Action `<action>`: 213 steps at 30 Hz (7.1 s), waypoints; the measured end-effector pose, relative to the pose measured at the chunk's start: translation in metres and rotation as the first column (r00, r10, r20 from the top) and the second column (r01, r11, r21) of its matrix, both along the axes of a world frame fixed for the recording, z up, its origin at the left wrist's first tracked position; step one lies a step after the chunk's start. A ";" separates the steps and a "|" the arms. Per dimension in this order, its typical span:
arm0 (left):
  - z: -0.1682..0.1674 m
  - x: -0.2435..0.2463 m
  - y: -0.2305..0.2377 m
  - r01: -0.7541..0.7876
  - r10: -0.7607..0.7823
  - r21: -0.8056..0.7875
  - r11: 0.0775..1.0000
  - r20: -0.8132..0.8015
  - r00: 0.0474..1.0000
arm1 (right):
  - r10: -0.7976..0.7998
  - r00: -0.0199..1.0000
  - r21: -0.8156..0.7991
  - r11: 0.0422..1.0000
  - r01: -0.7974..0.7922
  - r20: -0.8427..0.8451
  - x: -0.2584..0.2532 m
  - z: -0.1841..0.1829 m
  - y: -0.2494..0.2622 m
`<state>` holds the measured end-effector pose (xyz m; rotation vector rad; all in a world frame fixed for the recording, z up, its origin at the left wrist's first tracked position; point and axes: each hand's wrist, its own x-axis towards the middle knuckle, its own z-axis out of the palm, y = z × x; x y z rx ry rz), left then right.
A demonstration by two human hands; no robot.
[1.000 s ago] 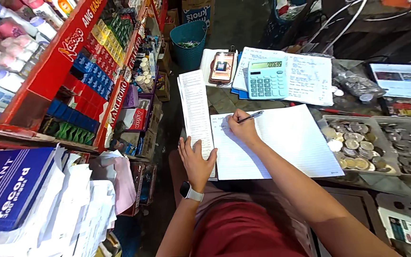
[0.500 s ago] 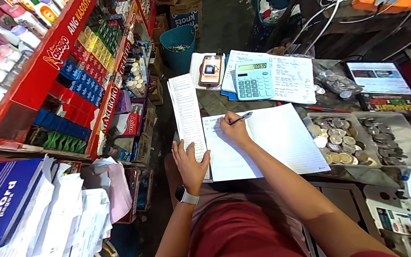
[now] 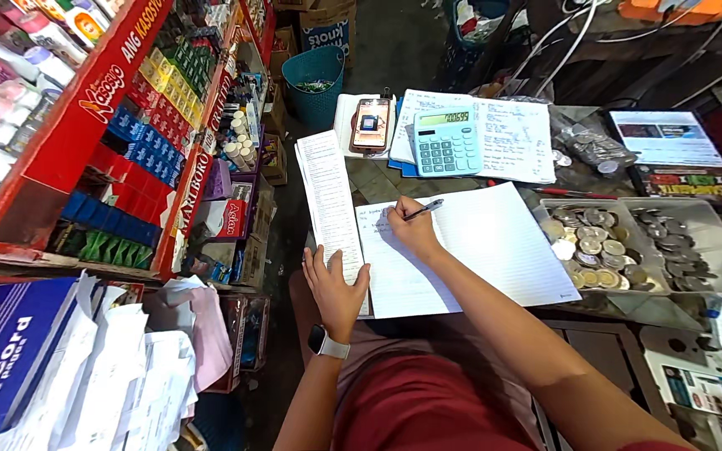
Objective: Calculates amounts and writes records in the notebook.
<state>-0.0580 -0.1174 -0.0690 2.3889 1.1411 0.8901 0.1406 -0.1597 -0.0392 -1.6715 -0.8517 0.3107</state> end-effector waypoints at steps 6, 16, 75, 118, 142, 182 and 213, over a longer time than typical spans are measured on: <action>0.003 0.001 -0.001 0.000 0.000 -0.022 1.000 0.000 1.000 | -0.018 1.000 -0.040 0.999 0.019 0.016 0.003 -0.002 -0.001; 0.001 0.002 -0.002 -0.016 0.016 -0.019 1.000 0.008 1.000 | -0.018 0.999 -0.052 0.998 0.016 -0.031 0.006 0.001 -0.004; 0.001 -0.001 -0.001 0.000 0.000 -0.010 1.000 -0.003 1.000 | -0.090 0.996 -0.040 0.995 0.091 0.025 0.011 -0.002 -0.011; 0.000 -0.002 0.002 0.007 -0.007 0.008 1.000 -0.001 1.000 | -0.088 0.995 -0.049 0.995 0.086 -0.040 0.015 0.003 -0.016; 0.001 -0.002 0.002 0.005 -0.005 0.003 1.000 -0.010 1.000 | -0.158 0.987 -0.029 0.987 0.157 -0.035 0.022 0.004 -0.022; -0.001 0.005 -0.002 -0.006 0.007 -0.024 1.000 0.045 0.999 | -0.008 0.901 -0.009 1.000 0.005 -0.435 -0.003 0.033 0.012; 0.000 0.004 -0.003 -0.009 0.009 -0.020 1.000 0.039 0.999 | 0.066 0.996 -0.082 0.994 -0.071 -0.061 -0.012 0.003 0.019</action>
